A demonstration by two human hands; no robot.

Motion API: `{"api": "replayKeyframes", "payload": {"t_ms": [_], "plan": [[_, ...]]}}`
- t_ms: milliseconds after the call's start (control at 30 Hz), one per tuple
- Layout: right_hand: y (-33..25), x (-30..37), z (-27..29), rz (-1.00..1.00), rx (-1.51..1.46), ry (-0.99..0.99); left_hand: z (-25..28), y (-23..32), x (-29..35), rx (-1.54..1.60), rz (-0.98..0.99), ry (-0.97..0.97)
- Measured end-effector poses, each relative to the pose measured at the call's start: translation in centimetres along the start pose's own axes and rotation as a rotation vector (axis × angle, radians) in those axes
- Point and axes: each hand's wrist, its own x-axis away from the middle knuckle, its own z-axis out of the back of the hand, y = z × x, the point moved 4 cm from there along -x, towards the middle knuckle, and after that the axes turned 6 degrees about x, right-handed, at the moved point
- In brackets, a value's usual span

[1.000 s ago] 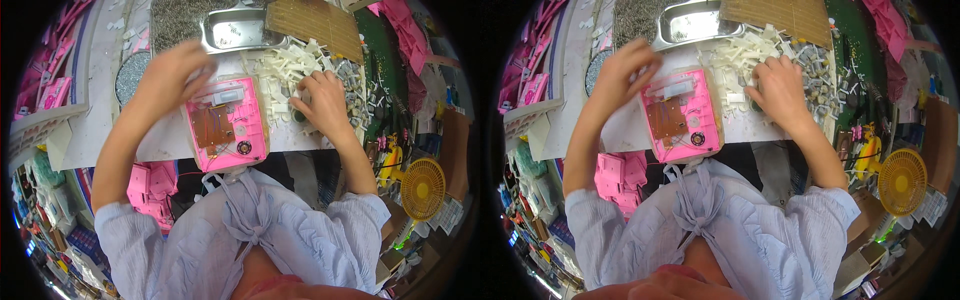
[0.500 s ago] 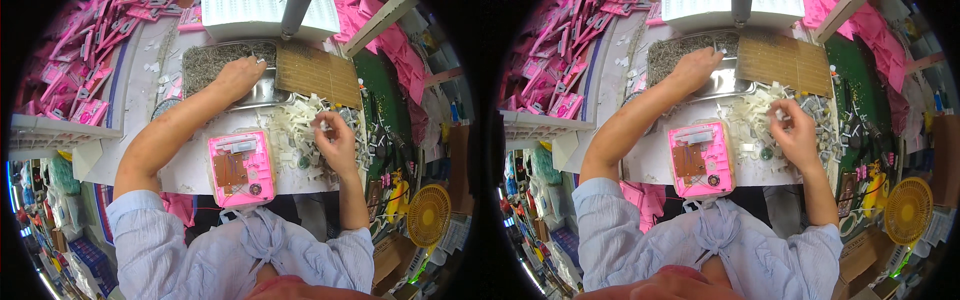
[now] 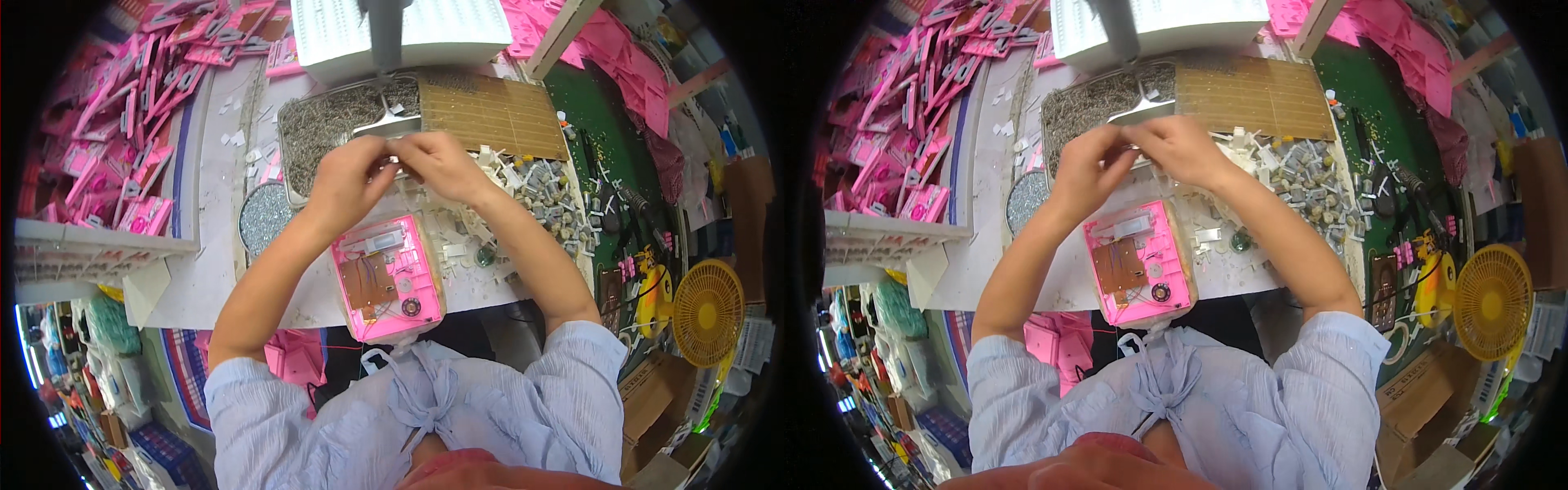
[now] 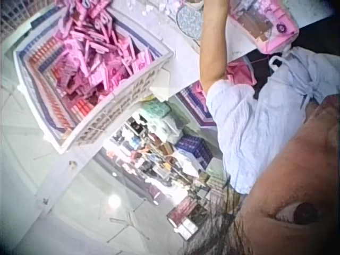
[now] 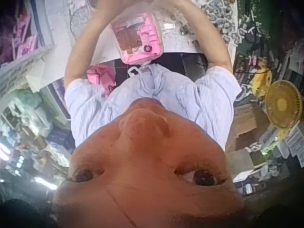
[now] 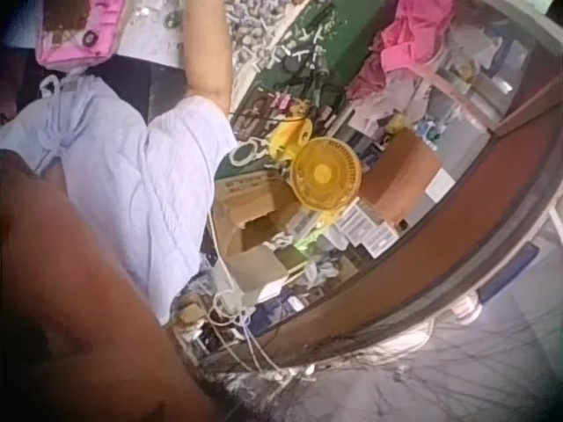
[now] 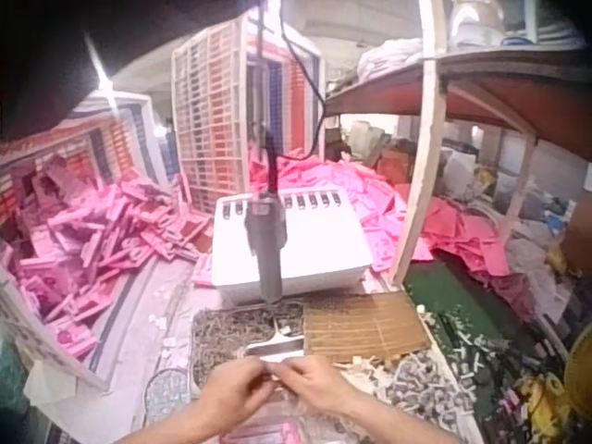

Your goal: Assembling and soldering components inside a pink toy electronic device.

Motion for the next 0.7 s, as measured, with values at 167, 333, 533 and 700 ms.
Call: {"api": "replayKeyframes", "payload": {"t_ms": [167, 333, 533, 700], "plan": [[-0.6, -1.2, -0.9, 0.039, 0.027, -0.187, 1.1, -1.2, 1.3, 0.198, 0.176, -0.009], [-1.0, -1.2, -0.7, 0.221, 0.159, -0.104, 1.5, -3.0, 1.2, 0.775, 0.59, -0.173], [-1.3, -2.1, -1.1, 0.625, 0.539, 0.099, 0.6, -8.1, 1.3, 1.527, 0.95, -0.341], [-2.3, -1.8, -1.4, 0.94, 0.706, 0.16, 0.1, -8.5, 2.0, 1.754, 0.998, -0.347]]}}
